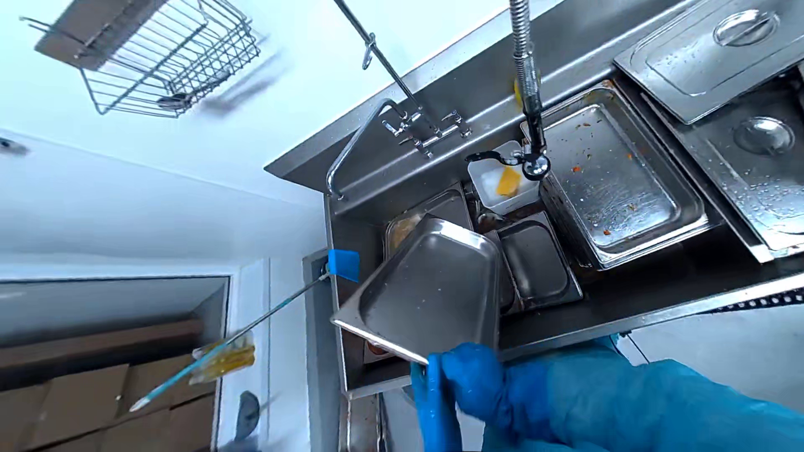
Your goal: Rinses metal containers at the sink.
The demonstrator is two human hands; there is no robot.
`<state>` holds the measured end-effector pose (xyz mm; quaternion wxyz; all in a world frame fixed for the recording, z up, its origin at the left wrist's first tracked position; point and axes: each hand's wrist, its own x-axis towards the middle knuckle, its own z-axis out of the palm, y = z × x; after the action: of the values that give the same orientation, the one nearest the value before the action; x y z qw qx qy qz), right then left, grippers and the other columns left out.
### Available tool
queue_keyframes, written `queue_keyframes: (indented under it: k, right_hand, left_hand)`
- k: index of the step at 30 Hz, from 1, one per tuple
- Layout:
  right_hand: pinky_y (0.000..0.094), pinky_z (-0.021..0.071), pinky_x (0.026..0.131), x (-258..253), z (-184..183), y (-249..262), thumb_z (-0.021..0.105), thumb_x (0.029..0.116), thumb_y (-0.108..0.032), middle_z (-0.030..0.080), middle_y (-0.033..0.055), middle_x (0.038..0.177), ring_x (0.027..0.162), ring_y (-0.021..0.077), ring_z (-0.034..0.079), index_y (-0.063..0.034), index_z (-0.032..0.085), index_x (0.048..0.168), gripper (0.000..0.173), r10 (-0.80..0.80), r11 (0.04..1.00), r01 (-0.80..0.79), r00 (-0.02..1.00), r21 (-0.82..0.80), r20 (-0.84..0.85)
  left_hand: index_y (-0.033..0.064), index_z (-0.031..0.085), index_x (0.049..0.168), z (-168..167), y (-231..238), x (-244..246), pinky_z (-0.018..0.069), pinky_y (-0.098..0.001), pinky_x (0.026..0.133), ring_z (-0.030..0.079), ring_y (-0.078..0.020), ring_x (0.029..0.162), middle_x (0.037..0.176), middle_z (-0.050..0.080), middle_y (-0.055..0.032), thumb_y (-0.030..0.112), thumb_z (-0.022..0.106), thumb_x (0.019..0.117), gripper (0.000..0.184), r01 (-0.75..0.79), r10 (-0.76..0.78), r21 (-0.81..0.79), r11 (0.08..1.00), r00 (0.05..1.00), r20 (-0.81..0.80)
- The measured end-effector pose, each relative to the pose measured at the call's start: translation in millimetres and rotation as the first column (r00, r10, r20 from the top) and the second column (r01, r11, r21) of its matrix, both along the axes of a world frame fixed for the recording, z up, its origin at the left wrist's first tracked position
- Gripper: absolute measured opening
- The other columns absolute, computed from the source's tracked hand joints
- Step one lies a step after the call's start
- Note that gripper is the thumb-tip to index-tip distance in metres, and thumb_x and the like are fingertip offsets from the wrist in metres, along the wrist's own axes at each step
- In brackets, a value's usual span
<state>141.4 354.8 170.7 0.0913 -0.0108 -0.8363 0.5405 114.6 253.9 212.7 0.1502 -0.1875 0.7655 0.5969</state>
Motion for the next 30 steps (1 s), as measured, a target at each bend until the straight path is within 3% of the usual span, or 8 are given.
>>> queue_keyframes:
  k: [5, 8, 12, 16, 20, 25, 28, 30]
  right_hand:
    - [0.0563, 0.048, 0.106, -7.2, 26.9, -2.2, 0.072, 0.0907, -0.019, 0.059, 0.0202, 0.14, 0.13, 0.0357, 0.057, -0.0033, 0.048, 0.149, 0.065, 0.526, 0.833, -0.456, 0.828, -0.312, 0.195]
    - [0.0511, 0.0527, 0.102, -11.3, 16.7, 34.7, 0.069, 0.0963, -0.023, 0.07, 0.0148, 0.125, 0.115, 0.0282, 0.068, -0.0072, 0.063, 0.138, 0.045, 0.602, 0.758, -0.554, 0.798, -0.344, 0.041]
    - [0.0401, 0.0618, 0.091, -25.1, 15.5, 226.3, 0.061, 0.1, -0.018, 0.077, 0.0053, 0.106, 0.099, 0.0169, 0.073, -0.0065, 0.077, 0.108, 0.021, -0.194, 0.861, 0.131, 0.978, -0.492, -0.078]
    - [0.0419, 0.0576, 0.097, -105.6, 24.1, 433.0, 0.05, 0.106, -0.039, 0.07, 0.012, 0.124, 0.111, 0.0215, 0.069, -0.0027, 0.051, 0.144, 0.053, -0.684, 0.636, 0.609, 0.729, -0.475, 0.019]
    - [0.035, 0.0513, 0.101, -222.9, -3.4, 481.1, 0.036, 0.1099, -0.045, 0.064, 0.0091, 0.135, 0.118, 0.0157, 0.064, -0.0159, 0.036, 0.156, 0.055, -0.125, 0.831, 0.243, 0.958, -0.501, 0.258]
    - [0.036, 0.0589, 0.071, -246.2, 47.6, 413.1, -0.01, 0.1006, -0.063, 0.069, 0.0135, 0.086, 0.073, 0.0222, 0.069, -0.0148, 0.052, 0.146, 0.091, 0.598, 0.725, -0.339, 0.74, -0.599, 0.306]
    - [0.0311, 0.0587, 0.062, -189.2, 68.9, 412.8, 0.011, 0.0893, -0.087, 0.067, 0.0043, 0.077, 0.065, 0.0165, 0.067, -0.0172, 0.054, 0.144, 0.098, 0.486, 0.655, -0.349, 0.874, -0.67, 0.02]
    - [0.0267, 0.0547, 0.058, -152.4, 84.6, 401.9, 0.046, 0.0966, -0.059, 0.067, 0.0047, 0.079, 0.064, 0.0157, 0.065, -0.0191, 0.056, 0.138, 0.059, 0.263, 0.71, -0.193, 0.965, -0.677, 0.001]
  left_hand:
    - [0.0029, 0.031, 0.159, 19.0, -16.3, -37.2, 0.051, -0.0535, 0.1, 0.058, -0.034, 0.125, 0.144, 0.053, -0.0255, 0.012, 0.07, 0.0877, 0.082, -0.028, 0.028, -0.406, 0.913, 1.0, -0.006]
    - [0.002, 0.049, 0.149, 10.4, -46.0, -69.9, 0.0494, -0.0603, 0.101, 0.061, -0.0377, 0.124, 0.133, 0.063, -0.0242, 0.001, 0.074, 0.075, 0.078, 0.102, -0.043, -0.687, 0.719, 0.994, 0.102]
    - [0.002, 0.063, 0.135, 0.5, -76.7, -99.1, 0.0516, -0.0628, 0.094, 0.065, -0.0389, 0.112, 0.121, 0.068, -0.0237, 0.0, 0.076, 0.0736, 0.063, 0.081, -0.088, -0.733, 0.675, 0.996, 0.029]
    - [-0.0011, 0.067, 0.126, 17.9, -100.3, -117.1, 0.0535, -0.0576, 0.086, 0.065, -0.0347, 0.102, 0.113, 0.069, -0.0229, -0.008, 0.073, 0.0677, 0.059, -0.028, 0.019, -0.642, 0.766, 1.0, -0.021]
    - [-0.0037, 0.065, 0.113, 48.0, -118.9, -129.2, 0.0531, -0.0546, 0.073, 0.063, -0.0318, 0.091, 0.103, 0.066, -0.0216, -0.004, 0.069, 0.0687, 0.045, -0.11, 0.123, -0.55, 0.828, 0.992, -0.014]
    - [-0.0032, 0.062, 0.123, 54.2, -144.3, -127.9, 0.056, -0.0521, 0.07, 0.067, -0.0314, 0.087, 0.103, 0.068, -0.0221, 0.0, 0.068, 0.0693, 0.054, -0.238, 0.273, -0.437, 0.867, 0.962, 0.018]
    - [-0.0037, 0.064, 0.119, 31.0, -154.1, -126.1, 0.0563, -0.0534, 0.07, 0.067, -0.0326, 0.088, 0.103, 0.069, -0.0226, -0.003, 0.069, 0.0677, 0.051, -0.294, 0.323, -0.413, 0.862, 0.946, 0.002]
    - [-0.0044, 0.065, 0.118, 17.0, -154.3, -132.8, 0.0552, -0.0553, 0.075, 0.066, -0.0341, 0.095, 0.107, 0.068, -0.0235, -0.005, 0.071, 0.0691, 0.049, -0.307, 0.349, -0.448, 0.84, 0.937, 0.012]
